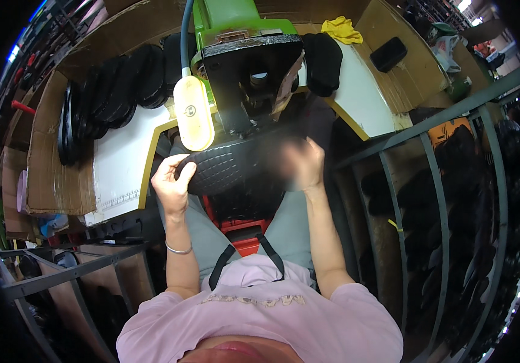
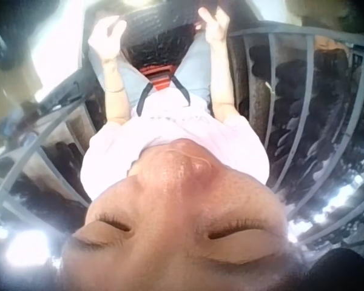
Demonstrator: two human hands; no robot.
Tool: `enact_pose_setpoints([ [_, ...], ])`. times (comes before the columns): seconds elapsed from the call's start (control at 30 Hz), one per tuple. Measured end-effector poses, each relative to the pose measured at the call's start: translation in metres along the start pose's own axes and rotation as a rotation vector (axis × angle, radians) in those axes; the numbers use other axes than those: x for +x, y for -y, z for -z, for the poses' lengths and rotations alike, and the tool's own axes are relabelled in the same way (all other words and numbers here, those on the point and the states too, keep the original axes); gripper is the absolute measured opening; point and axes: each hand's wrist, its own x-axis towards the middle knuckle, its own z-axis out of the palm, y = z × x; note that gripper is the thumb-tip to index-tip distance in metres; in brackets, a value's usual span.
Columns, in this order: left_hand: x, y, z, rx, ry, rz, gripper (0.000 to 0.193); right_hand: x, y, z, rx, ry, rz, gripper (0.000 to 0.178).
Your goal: The person uses a green bench grinder to smooth the bottom of black shoe soles. They hold each sole against the rotating wheel, moving it back and forth to grind the surface, then place the finished sole on a nearby stack.
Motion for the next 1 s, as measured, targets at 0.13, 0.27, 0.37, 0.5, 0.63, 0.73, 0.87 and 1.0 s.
enact_pose_setpoints([
  [0.13,-0.012,0.015,0.028,-0.143,-0.074,0.133,0.017,-0.006,-0.005,-0.027,-0.008,0.025,-0.086,0.011],
  [0.27,-0.063,0.058,0.063,-0.125,-0.052,0.356,0.014,-0.007,-0.007,-0.035,-0.294,0.162,-0.064,0.019],
  [0.37,-0.101,0.064,0.069,0.453,0.235,0.335,0.024,-0.016,0.040,-0.017,-0.646,0.313,0.296,0.023],
  [0.5,-0.144,0.068,0.088,0.949,0.619,0.228,0.045,-0.041,0.150,0.020,-0.950,-0.060,0.483,0.030],
  [0.63,-0.149,0.053,0.064,1.192,0.878,0.011,0.030,0.032,0.141,0.022,-0.793,-0.128,1.091,0.026],
  [0.73,-0.152,0.075,0.058,1.262,0.960,-0.086,0.016,0.132,0.095,0.033,-0.965,-0.093,1.167,0.042],
  [0.87,-0.149,0.085,0.053,1.202,0.884,-0.091,0.004,0.214,0.023,0.047,-1.169,0.033,0.917,0.034],
  [1.0,-0.171,0.074,0.071,1.213,0.799,0.149,0.006,0.183,0.007,0.019,-1.178,0.161,0.729,0.039],
])
